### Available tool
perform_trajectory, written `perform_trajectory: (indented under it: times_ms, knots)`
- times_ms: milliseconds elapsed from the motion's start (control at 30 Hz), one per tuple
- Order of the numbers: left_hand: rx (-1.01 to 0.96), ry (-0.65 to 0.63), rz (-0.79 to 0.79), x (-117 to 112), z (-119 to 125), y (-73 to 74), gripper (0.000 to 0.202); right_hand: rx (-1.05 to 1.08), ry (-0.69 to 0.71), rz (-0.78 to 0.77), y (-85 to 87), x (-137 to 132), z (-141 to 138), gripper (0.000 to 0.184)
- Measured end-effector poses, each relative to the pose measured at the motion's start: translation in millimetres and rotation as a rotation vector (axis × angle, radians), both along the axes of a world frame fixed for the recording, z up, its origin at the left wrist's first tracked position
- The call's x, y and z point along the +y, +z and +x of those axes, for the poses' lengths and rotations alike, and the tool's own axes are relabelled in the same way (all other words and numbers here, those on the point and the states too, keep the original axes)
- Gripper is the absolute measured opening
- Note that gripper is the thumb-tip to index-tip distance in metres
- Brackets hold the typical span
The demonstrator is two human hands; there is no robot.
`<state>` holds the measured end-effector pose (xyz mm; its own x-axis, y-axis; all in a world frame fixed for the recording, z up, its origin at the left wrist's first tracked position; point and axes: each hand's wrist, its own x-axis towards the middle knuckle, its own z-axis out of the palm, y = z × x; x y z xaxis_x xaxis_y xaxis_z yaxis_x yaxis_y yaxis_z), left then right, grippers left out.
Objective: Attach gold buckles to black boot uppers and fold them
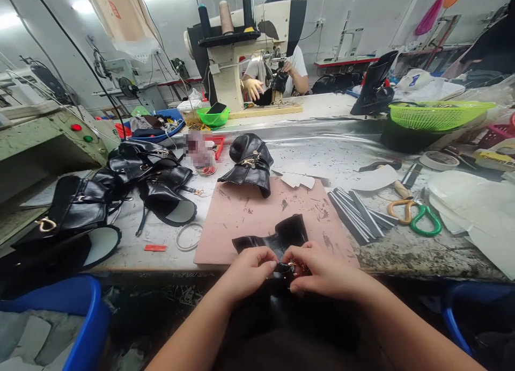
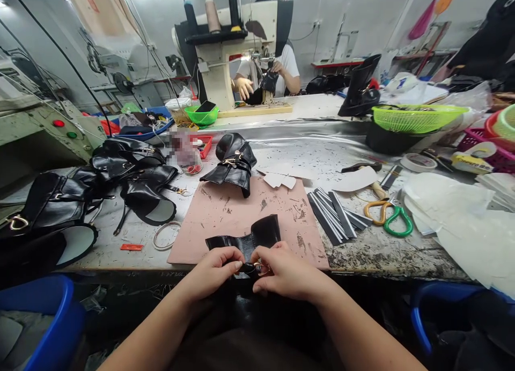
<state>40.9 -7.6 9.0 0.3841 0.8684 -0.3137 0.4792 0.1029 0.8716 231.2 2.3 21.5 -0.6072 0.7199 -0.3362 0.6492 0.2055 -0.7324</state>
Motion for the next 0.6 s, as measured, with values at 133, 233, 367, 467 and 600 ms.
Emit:
perform_trajectory:
  times_ms: [133,233,367,467,600]
  knots:
    - [0.033,0.014,0.039,0.3,1.2,-1.3,0.016,0.093,-0.070,-0.025,-5.7,-1.0,2.1,0.031]
    - [0.033,0.054,0.016,-0.4,3.4,-2.2,0.018,0.111,-0.095,0.005,-8.3,-2.6,2.0,0.026]
    - [0.046,0.068,0.037,-2.3,3.9,-1.7,0.017,0.082,-0.042,0.035,-7.2,-2.3,3.5,0.022]
    - [0.046,0.046,0.051,-2.6,2.1,-1.1,0.016,0.067,-0.002,0.044,-3.8,-1.1,5.3,0.019]
    - [0.059,-0.023,0.025,0.7,1.7,2.6,0.019,0.086,-0.047,-0.012,-2.8,1.0,5.1,0.019]
